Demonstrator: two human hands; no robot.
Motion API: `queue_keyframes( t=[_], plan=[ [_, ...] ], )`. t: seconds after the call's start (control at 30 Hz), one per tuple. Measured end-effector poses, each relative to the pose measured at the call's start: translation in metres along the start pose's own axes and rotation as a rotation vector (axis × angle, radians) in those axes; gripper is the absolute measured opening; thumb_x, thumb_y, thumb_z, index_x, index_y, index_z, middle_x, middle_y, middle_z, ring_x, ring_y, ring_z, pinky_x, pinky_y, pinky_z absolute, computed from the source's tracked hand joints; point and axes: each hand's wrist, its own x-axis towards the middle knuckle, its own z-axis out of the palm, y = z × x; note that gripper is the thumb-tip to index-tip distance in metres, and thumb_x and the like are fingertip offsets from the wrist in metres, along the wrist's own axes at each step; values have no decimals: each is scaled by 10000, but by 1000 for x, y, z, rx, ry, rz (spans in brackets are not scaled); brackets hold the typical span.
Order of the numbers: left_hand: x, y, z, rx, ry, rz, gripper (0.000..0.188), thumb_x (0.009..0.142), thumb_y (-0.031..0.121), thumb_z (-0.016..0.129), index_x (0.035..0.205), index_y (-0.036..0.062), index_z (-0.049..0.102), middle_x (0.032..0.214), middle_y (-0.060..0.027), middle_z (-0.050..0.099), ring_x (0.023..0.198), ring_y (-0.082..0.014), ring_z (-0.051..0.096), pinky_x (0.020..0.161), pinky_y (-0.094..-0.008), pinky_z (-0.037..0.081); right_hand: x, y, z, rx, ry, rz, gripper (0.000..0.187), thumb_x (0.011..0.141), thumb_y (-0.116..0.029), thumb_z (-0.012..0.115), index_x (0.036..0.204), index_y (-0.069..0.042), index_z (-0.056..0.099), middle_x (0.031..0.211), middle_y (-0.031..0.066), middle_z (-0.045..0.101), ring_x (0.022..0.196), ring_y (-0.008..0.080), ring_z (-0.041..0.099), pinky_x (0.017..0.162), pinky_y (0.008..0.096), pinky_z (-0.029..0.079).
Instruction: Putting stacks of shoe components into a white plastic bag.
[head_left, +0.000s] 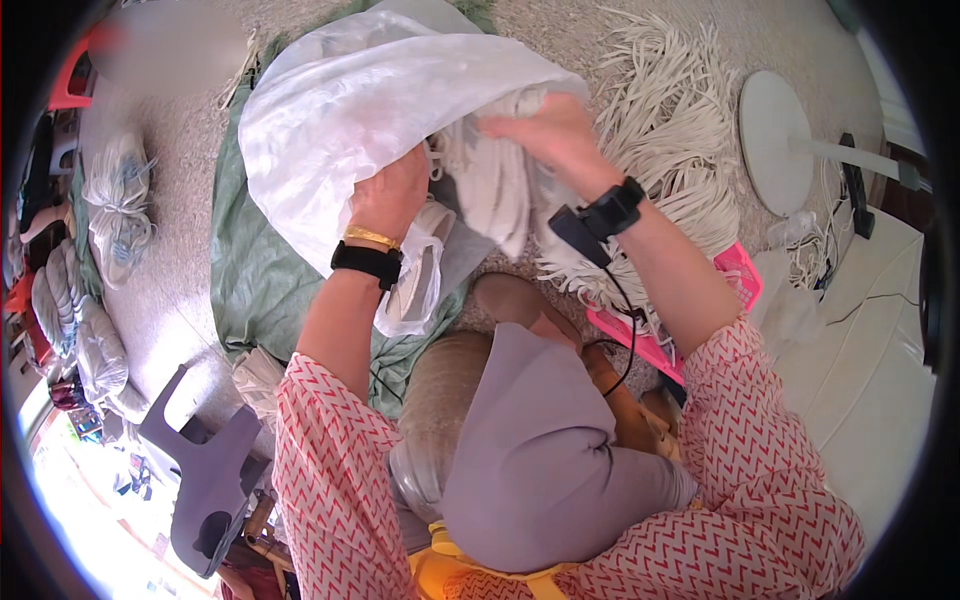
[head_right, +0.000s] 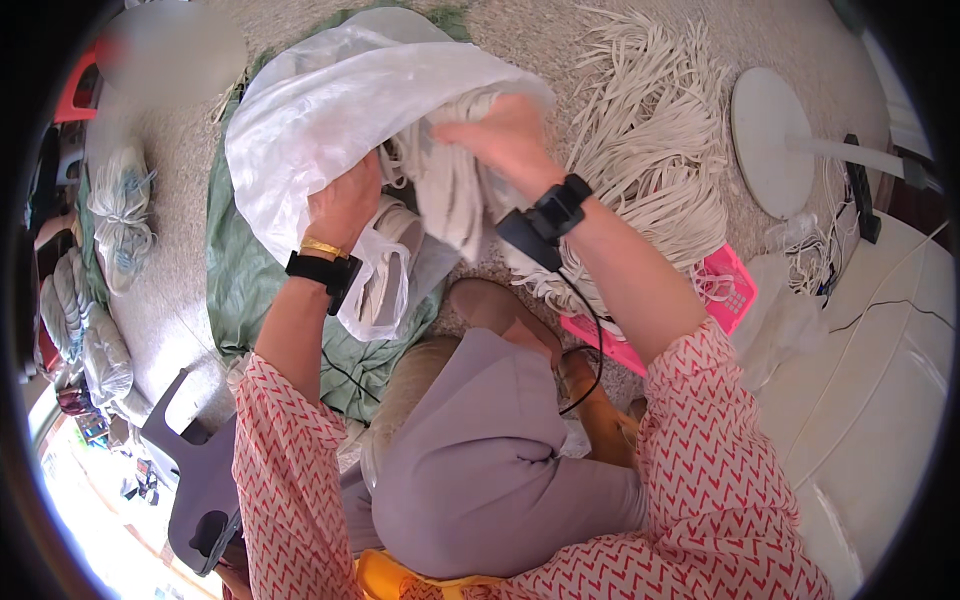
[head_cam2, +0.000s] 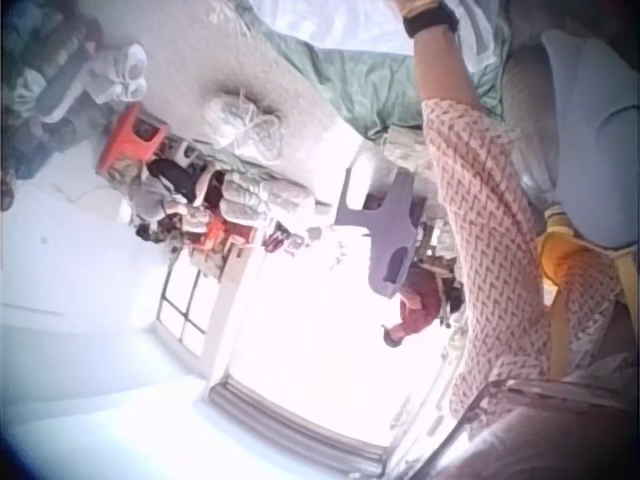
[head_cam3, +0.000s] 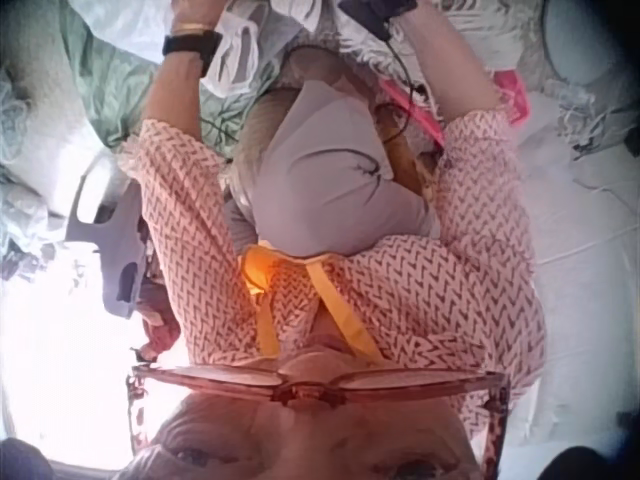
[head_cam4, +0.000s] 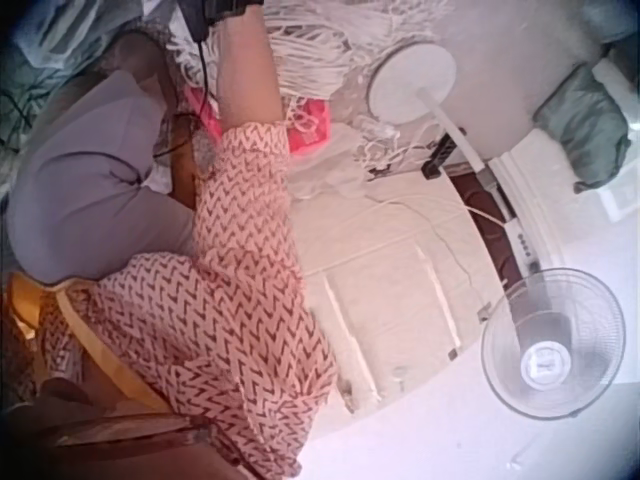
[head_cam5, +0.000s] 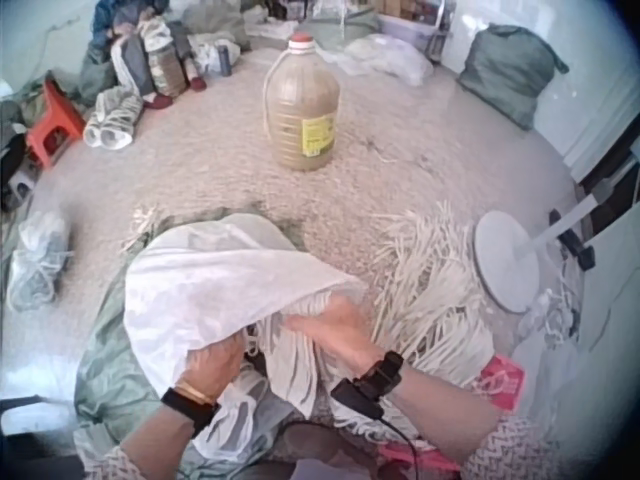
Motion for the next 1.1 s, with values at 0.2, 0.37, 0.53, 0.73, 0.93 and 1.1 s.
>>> queue_keyframes(
  t=[0.2,0.37,0.53,0.73,0.93,1.1],
  plan=[
    [-17,11,-4,147,79,134,264,914,139,570,1120,2,662,1052,-227,667,1005,-416,633,902,-498,498,19,31,16,154,165,-38,380,707,-259,850,929,32,748,904,137,758,813,214,723,735,335,542],
    [-29,19,2,-156,-207,-150,205,915,108,560,1069,16,658,982,-234,668,928,-400,658,839,-476,517,9,30,62,363,230,-145,391,739,-243,826,986,45,732,958,156,755,868,229,722,762,343,537],
    [-34,14,-18,-202,-176,-141,213,899,73,554,1072,-12,645,1002,-248,662,951,-419,646,840,-476,515,-15,9,73,301,177,-65,404,786,-277,805,991,58,711,918,161,748,833,243,716,762,362,530],
    [-12,54,-21,-388,-158,-330,410,842,108,622,1220,-38,559,1144,-303,587,1066,-468,570,914,-515,468,0,57,70,241,111,-130,409,879,-326,707,1016,59,675,914,176,724,828,252,688,756,390,512],
    [1,84,-44,-694,-99,-14,323,786,45,642,1084,-32,547,1032,-215,575,1007,-406,550,856,-498,475,10,40,40,572,-370,227,377,1014,-399,545,1157,-77,678,1013,-13,651,938,82,566,789,279,460],
    [-1,119,-9,-370,-340,109,373,794,65,630,1154,-30,612,1094,-178,627,1094,-349,553,905,-448,481,25,37,19,151,-509,153,450,995,-418,553,1003,15,673,922,26,663,801,112,549,734,325,461]
  ],
)
